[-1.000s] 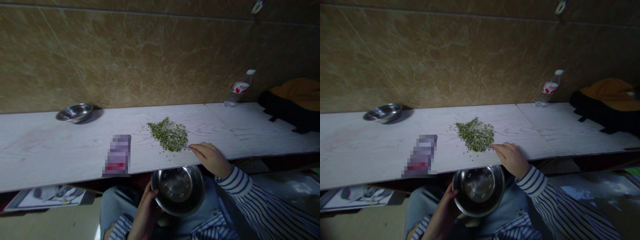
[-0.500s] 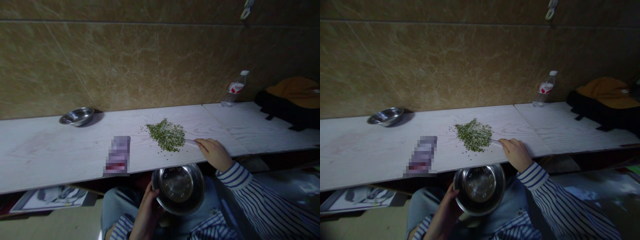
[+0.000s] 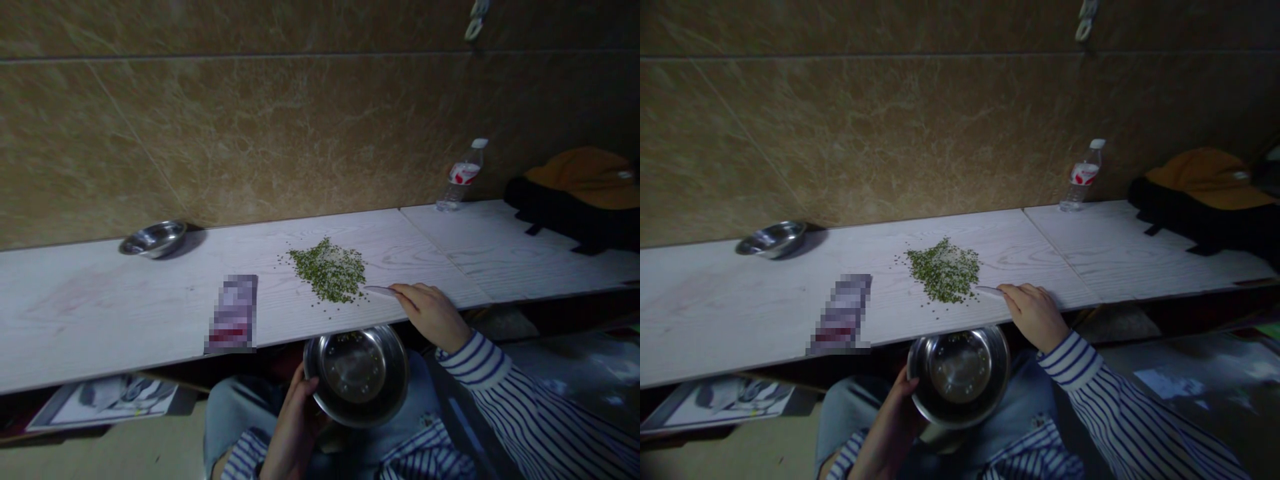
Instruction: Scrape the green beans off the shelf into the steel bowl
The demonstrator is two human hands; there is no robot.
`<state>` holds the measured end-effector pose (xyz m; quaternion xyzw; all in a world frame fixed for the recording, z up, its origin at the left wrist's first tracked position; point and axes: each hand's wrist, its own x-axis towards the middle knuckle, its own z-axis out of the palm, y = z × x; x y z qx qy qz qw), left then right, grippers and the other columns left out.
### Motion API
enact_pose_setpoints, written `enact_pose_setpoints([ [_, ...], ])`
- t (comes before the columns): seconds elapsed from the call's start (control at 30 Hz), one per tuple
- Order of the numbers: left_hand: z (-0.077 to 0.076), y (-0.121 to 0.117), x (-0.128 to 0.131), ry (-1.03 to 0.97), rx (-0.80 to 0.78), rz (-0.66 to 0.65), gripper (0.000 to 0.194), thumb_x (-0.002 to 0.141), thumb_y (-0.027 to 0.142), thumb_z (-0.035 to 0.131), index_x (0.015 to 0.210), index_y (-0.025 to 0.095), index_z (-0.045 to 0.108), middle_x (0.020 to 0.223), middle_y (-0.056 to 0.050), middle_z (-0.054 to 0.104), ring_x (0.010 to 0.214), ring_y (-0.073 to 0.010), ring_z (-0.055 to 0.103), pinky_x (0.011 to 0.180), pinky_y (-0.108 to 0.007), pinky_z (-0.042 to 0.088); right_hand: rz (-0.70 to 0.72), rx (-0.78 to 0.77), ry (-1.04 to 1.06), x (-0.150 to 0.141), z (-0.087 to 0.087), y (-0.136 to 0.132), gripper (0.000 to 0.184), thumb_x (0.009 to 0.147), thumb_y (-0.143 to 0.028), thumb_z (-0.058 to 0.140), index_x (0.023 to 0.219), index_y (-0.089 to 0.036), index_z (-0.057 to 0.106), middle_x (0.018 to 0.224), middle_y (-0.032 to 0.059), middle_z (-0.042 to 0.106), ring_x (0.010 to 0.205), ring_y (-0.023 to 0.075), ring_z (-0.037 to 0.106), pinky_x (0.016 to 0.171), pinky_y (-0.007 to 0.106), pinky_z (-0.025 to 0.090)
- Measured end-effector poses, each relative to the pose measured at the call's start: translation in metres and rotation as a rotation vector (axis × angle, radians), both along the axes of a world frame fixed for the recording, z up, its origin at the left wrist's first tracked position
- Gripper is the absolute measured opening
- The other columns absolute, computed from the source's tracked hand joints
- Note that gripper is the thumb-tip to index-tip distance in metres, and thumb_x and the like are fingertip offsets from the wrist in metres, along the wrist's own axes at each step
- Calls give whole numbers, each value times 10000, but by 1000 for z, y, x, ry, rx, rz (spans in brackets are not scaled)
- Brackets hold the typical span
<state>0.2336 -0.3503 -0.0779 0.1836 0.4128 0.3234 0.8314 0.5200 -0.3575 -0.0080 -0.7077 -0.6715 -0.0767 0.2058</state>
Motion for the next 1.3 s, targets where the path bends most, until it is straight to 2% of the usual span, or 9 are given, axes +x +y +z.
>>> enact_pose_setpoints([
  [0.23,8,0,2,44,-13,-17,672,726,317,618,1359,292,398,1030,-59,663,851,-229,614,664,-301,445,32,-16,19,-10,0,-11,288,929,-228,403,1093,-196,637,970,83,698,876,210,628,800,369,469],
  [0.43,17,-4,4,40,29,-6,645,739,315,609,1351,286,409,1116,-61,641,930,-235,601,692,-307,454,12,-21,24,-13,2,-9,285,917,-207,419,1104,-207,634,944,71,698,852,206,626,779,361,462],
  [0.57,22,-6,4,64,30,-4,623,734,314,614,1330,291,437,1050,-47,656,901,-230,607,683,-304,455,48,-14,30,-16,2,-9,276,920,-210,414,1079,-207,640,943,70,697,848,198,626,778,352,462],
  [0.93,15,-2,4,30,20,-25,601,740,310,613,1315,257,445,1060,-58,661,902,-228,607,694,-302,447,63,-30,18,-25,4,-5,287,923,-214,405,1096,-213,634,921,65,702,829,193,628,762,343,458],
  [1.1,18,-3,2,56,32,-17,551,760,299,595,1294,272,462,1044,-53,658,876,-217,618,645,-279,453,46,-50,31,-28,6,-4,288,925,-209,407,1107,-204,630,929,66,701,841,196,627,771,342,455],
  [1.3,20,-3,0,46,33,-7,562,758,316,596,1301,261,462,1089,-62,652,940,-240,605,689,-303,459,82,-36,30,-28,3,-2,284,929,-225,403,1102,-218,628,942,66,701,847,193,629,768,346,460],
])
